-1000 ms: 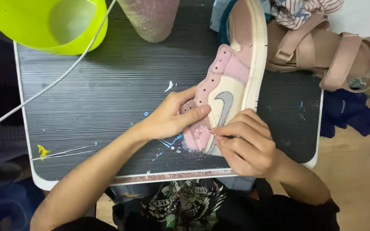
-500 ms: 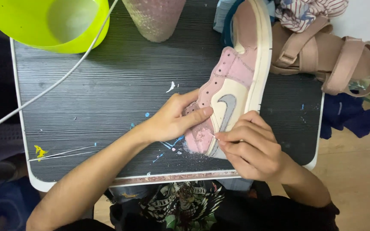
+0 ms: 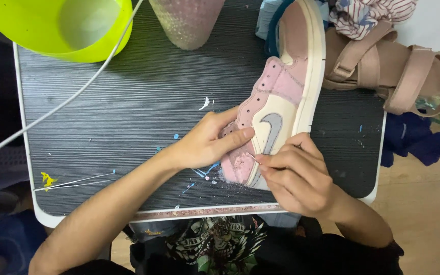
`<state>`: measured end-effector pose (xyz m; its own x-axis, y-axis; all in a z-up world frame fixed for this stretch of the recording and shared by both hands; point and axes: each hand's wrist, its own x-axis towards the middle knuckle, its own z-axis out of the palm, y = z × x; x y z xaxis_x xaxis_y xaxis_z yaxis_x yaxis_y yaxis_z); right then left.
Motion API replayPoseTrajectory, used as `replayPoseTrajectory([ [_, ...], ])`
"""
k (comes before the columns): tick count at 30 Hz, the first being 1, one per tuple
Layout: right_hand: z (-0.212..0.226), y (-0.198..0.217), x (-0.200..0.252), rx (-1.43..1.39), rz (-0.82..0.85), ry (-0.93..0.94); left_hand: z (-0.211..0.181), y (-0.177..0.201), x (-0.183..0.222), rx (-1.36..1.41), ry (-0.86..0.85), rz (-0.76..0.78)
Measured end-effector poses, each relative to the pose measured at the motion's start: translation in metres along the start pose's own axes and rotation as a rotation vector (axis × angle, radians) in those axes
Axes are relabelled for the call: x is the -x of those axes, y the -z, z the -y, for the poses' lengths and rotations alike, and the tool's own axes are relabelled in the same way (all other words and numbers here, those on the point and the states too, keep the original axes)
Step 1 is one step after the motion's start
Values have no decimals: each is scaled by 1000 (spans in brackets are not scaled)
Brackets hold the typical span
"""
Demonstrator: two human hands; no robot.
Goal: A person uses a fine detailing tool to touch up and refine the edges of a pink and white sneaker on a workspace table.
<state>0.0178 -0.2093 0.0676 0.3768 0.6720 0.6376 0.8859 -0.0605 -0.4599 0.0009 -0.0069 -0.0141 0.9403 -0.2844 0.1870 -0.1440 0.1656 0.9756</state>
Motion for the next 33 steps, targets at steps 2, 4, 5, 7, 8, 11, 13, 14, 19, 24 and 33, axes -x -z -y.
replayPoseTrajectory([
  [2, 0, 0, 4, -14, 8, 2, -1, 0, 0, 0, -1, 2],
  [4, 1, -1, 5, -27, 15, 2, -2, 1, 0, 1, -1, 7],
  [5, 1, -1, 4, -15, 8, -9, -3, 1, -1, -1, 5, 5],
  [7, 2, 0, 3, -2, -1, -21, -3, 0, -1, -5, 10, 3],
  [8, 2, 0, 2, 5, 4, -8, -1, 0, -1, -5, 4, -1],
  [11, 1, -1, 3, 14, -6, -5, 0, 1, -1, -12, -3, -6],
  [13, 0, -2, 5, 19, -20, -14, 1, 0, 0, -17, -8, -7],
  [14, 0, -2, 6, 20, -4, 15, 2, 0, 1, -14, -4, -7],
  [19, 0, -3, 8, 4, -25, -2, -3, 0, 1, -8, -2, -14],
  [24, -1, -3, 8, 33, 0, 12, 7, 1, 2, -21, -5, -2],
  [33, 1, -2, 6, 60, 25, 24, -6, 1, -1, -31, -14, 2],
])
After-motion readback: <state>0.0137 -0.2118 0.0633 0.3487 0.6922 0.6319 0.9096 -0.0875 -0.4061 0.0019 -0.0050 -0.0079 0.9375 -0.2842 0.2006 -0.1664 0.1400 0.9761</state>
